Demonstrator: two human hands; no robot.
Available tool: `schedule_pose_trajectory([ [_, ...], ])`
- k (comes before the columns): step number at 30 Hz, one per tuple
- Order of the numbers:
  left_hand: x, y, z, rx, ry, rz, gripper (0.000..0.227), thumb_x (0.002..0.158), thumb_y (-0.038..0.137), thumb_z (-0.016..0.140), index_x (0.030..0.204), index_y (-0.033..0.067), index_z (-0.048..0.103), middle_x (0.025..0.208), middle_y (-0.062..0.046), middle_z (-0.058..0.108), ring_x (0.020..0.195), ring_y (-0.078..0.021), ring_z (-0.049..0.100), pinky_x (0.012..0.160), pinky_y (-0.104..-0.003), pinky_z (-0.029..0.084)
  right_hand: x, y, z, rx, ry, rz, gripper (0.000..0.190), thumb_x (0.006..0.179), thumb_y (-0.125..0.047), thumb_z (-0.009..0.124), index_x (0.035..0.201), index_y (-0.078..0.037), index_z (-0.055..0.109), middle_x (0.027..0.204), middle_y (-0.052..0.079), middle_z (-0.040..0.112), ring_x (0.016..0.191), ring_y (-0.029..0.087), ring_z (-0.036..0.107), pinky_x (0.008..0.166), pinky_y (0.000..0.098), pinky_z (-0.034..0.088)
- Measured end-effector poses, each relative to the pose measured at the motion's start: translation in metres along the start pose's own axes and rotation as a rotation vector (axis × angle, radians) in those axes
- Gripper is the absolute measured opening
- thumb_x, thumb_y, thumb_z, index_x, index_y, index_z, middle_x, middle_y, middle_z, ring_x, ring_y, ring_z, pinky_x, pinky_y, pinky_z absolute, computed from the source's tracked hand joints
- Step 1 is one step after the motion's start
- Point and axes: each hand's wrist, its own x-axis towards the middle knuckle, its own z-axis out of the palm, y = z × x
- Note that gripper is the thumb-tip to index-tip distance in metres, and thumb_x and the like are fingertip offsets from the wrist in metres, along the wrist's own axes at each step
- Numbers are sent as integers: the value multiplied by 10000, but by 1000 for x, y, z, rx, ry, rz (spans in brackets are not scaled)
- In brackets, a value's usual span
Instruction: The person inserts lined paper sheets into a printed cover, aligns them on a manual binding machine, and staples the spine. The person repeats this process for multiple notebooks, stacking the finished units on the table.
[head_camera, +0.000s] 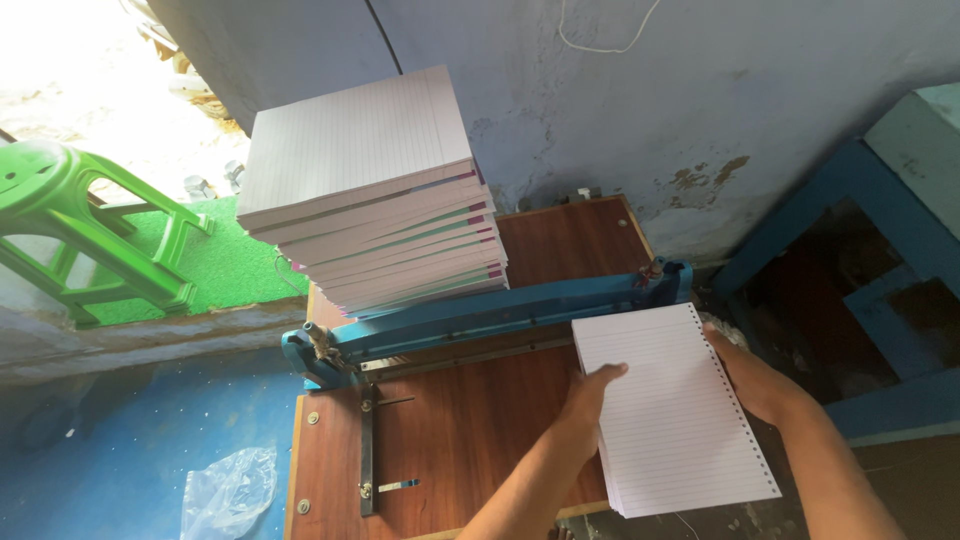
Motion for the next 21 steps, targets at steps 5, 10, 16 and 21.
schedule_pose_trajectory([
  [5, -3, -19, -1, 20, -52, -52, 854, 866, 374, 673, 1526, 56, 235, 1427, -274, 519, 1302, -405, 581, 1070, -566, 495, 3, 8, 5, -11, -45, 127, 692, 998, -581, 143, 1624, -292, 194, 1649, 43, 348, 1521, 255, 338, 1270, 437, 241],
  [10, -2, -19, -7, 115, 19, -101, 802, 901, 462, 646, 1512, 44, 337, 1419, -255, 530, 1338, -384, 530, 1099, -534, 413, -2, -4, 1, 232, -9, 266, 733, 1009, -666, 245, 1591, -241, 376, 1627, 98, 417, 1507, 293, 394, 1229, 525, 306],
  [16, -21, -2, -27, 293, 424, 154, 545, 906, 428, 708, 1280, 65, 547, 1197, -143, 589, 1154, -276, 565, 990, -424, 471, -2, -29, -26, 255, 296, 213, 662, 932, -566, 638, 1285, -12, 724, 1271, 258, 696, 1201, 427, 656, 1046, 570, 506],
  [21, -65, 41, -41, 368, 466, 592, 296, 913, 294, 682, 809, 17, 684, 686, -49, 624, 645, -126, 542, 613, -311, 470, -27, -97, -54, 173, 589, -112, 594, 861, -480, 767, 1258, -41, 715, 1163, 204, 736, 1085, 351, 710, 930, 493, 537],
])
